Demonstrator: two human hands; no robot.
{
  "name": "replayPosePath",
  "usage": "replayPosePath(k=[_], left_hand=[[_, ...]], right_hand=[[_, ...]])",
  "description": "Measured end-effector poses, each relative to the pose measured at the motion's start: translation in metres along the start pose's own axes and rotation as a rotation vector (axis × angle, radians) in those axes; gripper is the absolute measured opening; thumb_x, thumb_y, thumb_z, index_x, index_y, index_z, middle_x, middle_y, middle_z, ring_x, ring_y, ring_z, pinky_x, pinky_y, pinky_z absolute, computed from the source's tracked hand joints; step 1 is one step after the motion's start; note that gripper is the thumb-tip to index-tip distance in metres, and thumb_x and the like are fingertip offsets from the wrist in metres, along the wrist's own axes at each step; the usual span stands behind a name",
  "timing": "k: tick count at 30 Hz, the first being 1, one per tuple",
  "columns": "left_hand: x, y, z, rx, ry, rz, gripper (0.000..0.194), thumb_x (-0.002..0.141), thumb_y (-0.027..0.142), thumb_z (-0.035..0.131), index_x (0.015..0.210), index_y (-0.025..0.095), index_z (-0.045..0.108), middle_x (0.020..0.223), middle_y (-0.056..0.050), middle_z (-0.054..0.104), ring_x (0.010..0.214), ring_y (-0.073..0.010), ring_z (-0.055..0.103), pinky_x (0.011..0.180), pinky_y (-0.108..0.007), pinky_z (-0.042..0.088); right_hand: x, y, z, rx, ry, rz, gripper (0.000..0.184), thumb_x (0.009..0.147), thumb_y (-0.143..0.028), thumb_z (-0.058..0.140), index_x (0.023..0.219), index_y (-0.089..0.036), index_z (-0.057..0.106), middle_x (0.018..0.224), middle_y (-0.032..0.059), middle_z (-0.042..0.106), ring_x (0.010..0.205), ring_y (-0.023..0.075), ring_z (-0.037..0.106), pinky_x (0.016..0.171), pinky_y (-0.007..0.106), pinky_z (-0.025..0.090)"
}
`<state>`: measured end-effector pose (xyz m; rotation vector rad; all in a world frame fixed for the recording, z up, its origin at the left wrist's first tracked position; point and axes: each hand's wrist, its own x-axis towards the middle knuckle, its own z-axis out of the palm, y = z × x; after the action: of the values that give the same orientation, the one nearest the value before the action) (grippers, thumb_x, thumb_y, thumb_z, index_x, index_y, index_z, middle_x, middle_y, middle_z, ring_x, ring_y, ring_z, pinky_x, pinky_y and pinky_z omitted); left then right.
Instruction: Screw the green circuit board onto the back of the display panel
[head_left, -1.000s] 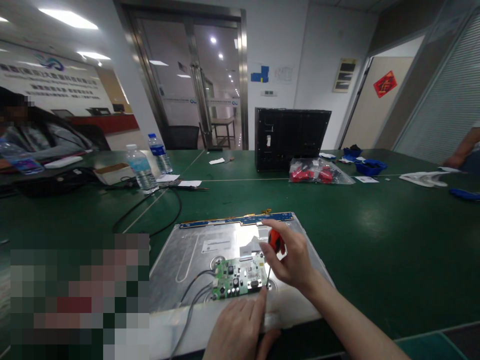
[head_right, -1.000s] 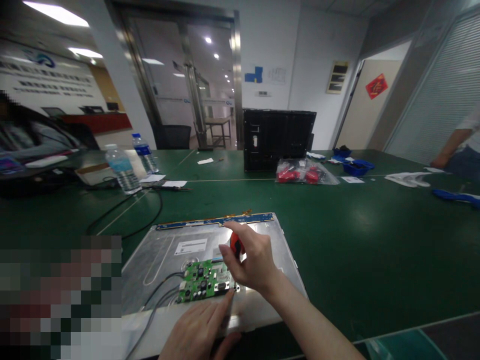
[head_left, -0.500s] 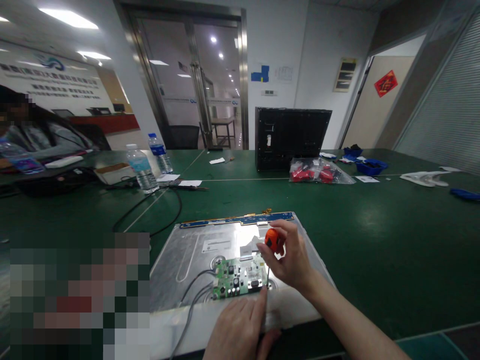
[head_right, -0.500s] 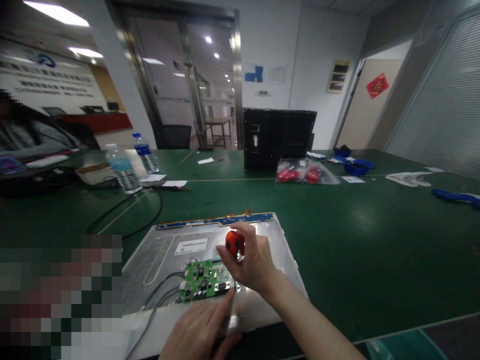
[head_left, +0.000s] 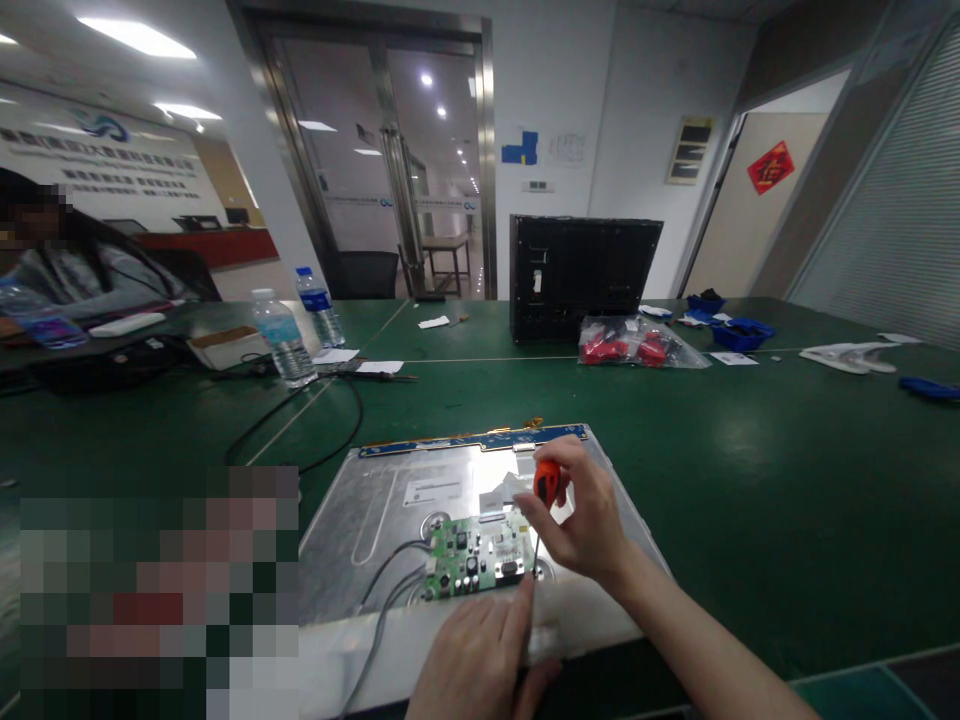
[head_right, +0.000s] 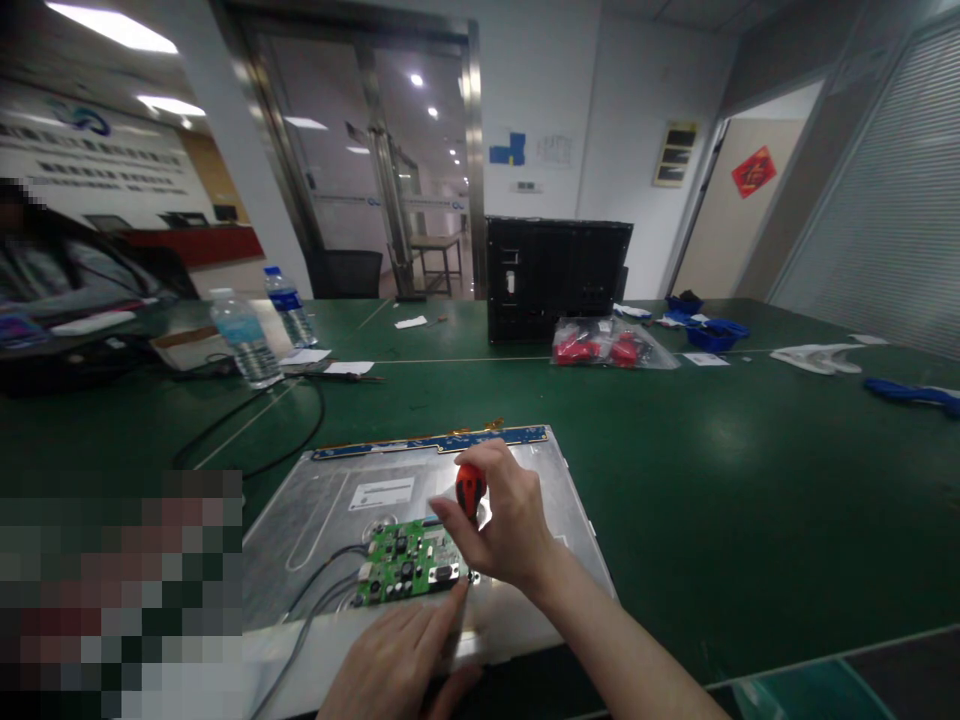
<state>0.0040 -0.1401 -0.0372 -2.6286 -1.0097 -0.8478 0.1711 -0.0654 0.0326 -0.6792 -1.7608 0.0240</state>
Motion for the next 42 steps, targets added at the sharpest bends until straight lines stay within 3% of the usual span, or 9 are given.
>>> replayPosePath(k=[5, 11, 15, 22, 28, 31, 35, 42], left_hand=[[-0.0002, 0.0000, 0.0025, 0.006, -0.010, -0.008, 0.039, 0.103, 0.035, 0.029, 0.122, 0.009, 0.052, 0.083, -0.010, 0.075, 0.068, -0.0220, 0.073, 0.061, -0.031, 0.058], [0.0022, -0.0001, -0.0009, 0.023, 0.003, 0.000, 0.044, 0.105, 0.038, 0.024, 0.119, 0.009, 0.053, 0.084, -0.011, 0.076, 0.069, -0.0214, 0.074, 0.061, -0.029, 0.057], [0.0012, 0.0000, 0.0000, -0.011, -0.004, -0.006, 0.041, 0.104, 0.037, 0.029, 0.121, 0.008, 0.052, 0.086, -0.011, 0.076, 0.070, -0.0216, 0.074, 0.063, -0.030, 0.058], [-0.0034, -0.0015, 0.0027, -0.037, -0.031, -0.025, 0.035, 0.099, 0.031, 0.040, 0.125, 0.010, 0.050, 0.087, -0.010, 0.075, 0.071, -0.0232, 0.073, 0.063, -0.033, 0.058], [-0.0005, -0.0004, 0.0013, 0.002, -0.015, -0.003, 0.040, 0.104, 0.036, 0.029, 0.122, 0.008, 0.051, 0.085, -0.011, 0.075, 0.070, -0.0222, 0.074, 0.062, -0.030, 0.058], [0.0009, 0.0004, 0.0017, 0.020, 0.000, -0.004, 0.042, 0.105, 0.037, 0.025, 0.121, 0.009, 0.051, 0.084, -0.010, 0.075, 0.069, -0.0212, 0.074, 0.062, -0.029, 0.057], [0.0017, 0.0001, 0.0013, 0.015, -0.003, -0.003, 0.043, 0.105, 0.038, 0.024, 0.122, 0.009, 0.050, 0.083, -0.010, 0.076, 0.068, -0.0207, 0.074, 0.061, -0.029, 0.057], [0.0031, -0.0001, -0.0006, 0.012, 0.010, 0.000, 0.042, 0.106, 0.037, 0.023, 0.121, 0.008, 0.050, 0.081, -0.010, 0.075, 0.067, -0.0209, 0.074, 0.061, -0.030, 0.058]], right_hand=[[0.0010, -0.0029, -0.0001, -0.043, -0.002, 0.019, 0.027, 0.089, -0.020, 0.058, 0.115, -0.020, 0.055, 0.094, 0.0055, 0.054, 0.067, 0.0127, 0.055, 0.049, 0.023, 0.045], [-0.0014, -0.0019, -0.0020, 0.008, -0.027, 0.016, 0.038, 0.087, -0.015, 0.047, 0.124, -0.020, 0.052, 0.089, 0.0044, 0.057, 0.070, 0.0152, 0.056, 0.052, 0.025, 0.048], [-0.0022, -0.0001, -0.0014, 0.016, -0.017, -0.019, 0.031, 0.088, -0.019, 0.053, 0.119, -0.019, 0.052, 0.084, 0.0022, 0.056, 0.064, 0.0138, 0.053, 0.052, 0.025, 0.047], [0.0008, -0.0014, -0.0008, -0.073, 0.002, 0.010, 0.028, 0.089, -0.025, 0.063, 0.116, -0.021, 0.058, 0.092, 0.0044, 0.055, 0.066, 0.0124, 0.056, 0.051, 0.023, 0.050], [-0.0001, -0.0017, -0.0011, -0.038, 0.014, 0.007, 0.040, 0.086, -0.014, 0.049, 0.126, -0.021, 0.050, 0.089, 0.0041, 0.058, 0.066, 0.0142, 0.056, 0.055, 0.026, 0.051], [-0.0007, -0.0008, -0.0011, -0.015, 0.012, -0.004, 0.034, 0.085, -0.013, 0.048, 0.118, -0.020, 0.051, 0.085, 0.0035, 0.058, 0.067, 0.0151, 0.056, 0.057, 0.026, 0.051], [-0.0002, 0.0004, -0.0002, -0.035, -0.005, 0.011, 0.025, 0.087, -0.024, 0.060, 0.110, -0.021, 0.051, 0.085, 0.0016, 0.056, 0.061, 0.0123, 0.054, 0.051, 0.023, 0.048], [0.0007, 0.0005, 0.0001, -0.106, 0.021, 0.040, 0.026, 0.089, -0.024, 0.062, 0.115, -0.023, 0.060, 0.097, 0.0046, 0.052, 0.067, 0.0116, 0.058, 0.055, 0.025, 0.054]])
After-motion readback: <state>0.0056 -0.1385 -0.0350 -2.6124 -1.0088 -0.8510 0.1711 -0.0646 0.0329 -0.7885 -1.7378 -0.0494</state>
